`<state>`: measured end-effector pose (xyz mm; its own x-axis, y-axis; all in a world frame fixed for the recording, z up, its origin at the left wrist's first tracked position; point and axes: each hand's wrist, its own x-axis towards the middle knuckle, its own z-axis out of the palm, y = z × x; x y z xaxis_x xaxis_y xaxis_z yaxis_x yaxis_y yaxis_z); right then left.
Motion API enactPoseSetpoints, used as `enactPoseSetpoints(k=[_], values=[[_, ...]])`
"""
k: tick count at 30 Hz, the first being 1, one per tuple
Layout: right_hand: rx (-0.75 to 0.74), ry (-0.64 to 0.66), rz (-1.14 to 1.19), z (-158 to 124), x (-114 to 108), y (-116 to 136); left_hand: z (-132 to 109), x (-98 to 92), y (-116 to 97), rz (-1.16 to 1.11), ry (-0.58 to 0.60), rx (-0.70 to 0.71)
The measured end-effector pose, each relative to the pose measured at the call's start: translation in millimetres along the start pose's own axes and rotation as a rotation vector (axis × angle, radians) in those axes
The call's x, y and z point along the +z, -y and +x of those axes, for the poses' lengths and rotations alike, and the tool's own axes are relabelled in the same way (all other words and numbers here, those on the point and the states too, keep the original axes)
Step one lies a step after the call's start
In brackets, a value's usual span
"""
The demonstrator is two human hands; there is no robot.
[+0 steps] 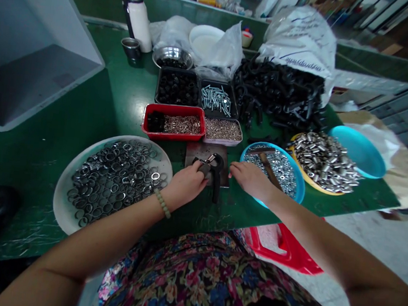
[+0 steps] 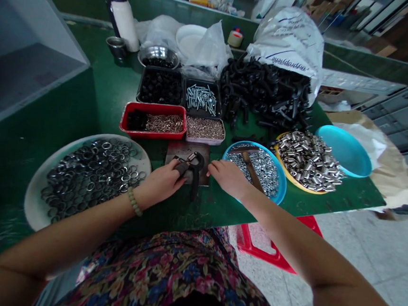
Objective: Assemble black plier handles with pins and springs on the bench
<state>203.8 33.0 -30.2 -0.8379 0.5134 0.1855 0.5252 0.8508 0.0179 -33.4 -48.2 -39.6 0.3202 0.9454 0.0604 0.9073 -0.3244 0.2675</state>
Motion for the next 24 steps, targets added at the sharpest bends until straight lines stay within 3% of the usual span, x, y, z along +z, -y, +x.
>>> enactPoseSetpoints(k=[4, 7, 11, 21, 24], values=[[0.346, -0.33, 0.615, -1.8, -10.6, 22.7, 1.9, 0.2, -1.0, 0.006, 0.015, 0.005], [0.473, -0.373, 0.906, 15.5, -7.3, 40.7, 3.1, -0.1, -2.0, 0.013, 0.017, 0.0], [0.513, -0.386, 0.919, 35.9, 3.3, 47.8, 3.7, 0.3, -2.4, 0.032, 0.014, 0.007], [0.565, -0.349, 0.865, 41.7, 8.3, 47.5, 5.8, -1.5, -1.7, 0.013, 0.048, 0.0], [0.641, -0.387, 1.055, 52.4, 13.7, 40.9, 7.9, -1.9, -3.0, 0.012, 0.057, -0.006]])
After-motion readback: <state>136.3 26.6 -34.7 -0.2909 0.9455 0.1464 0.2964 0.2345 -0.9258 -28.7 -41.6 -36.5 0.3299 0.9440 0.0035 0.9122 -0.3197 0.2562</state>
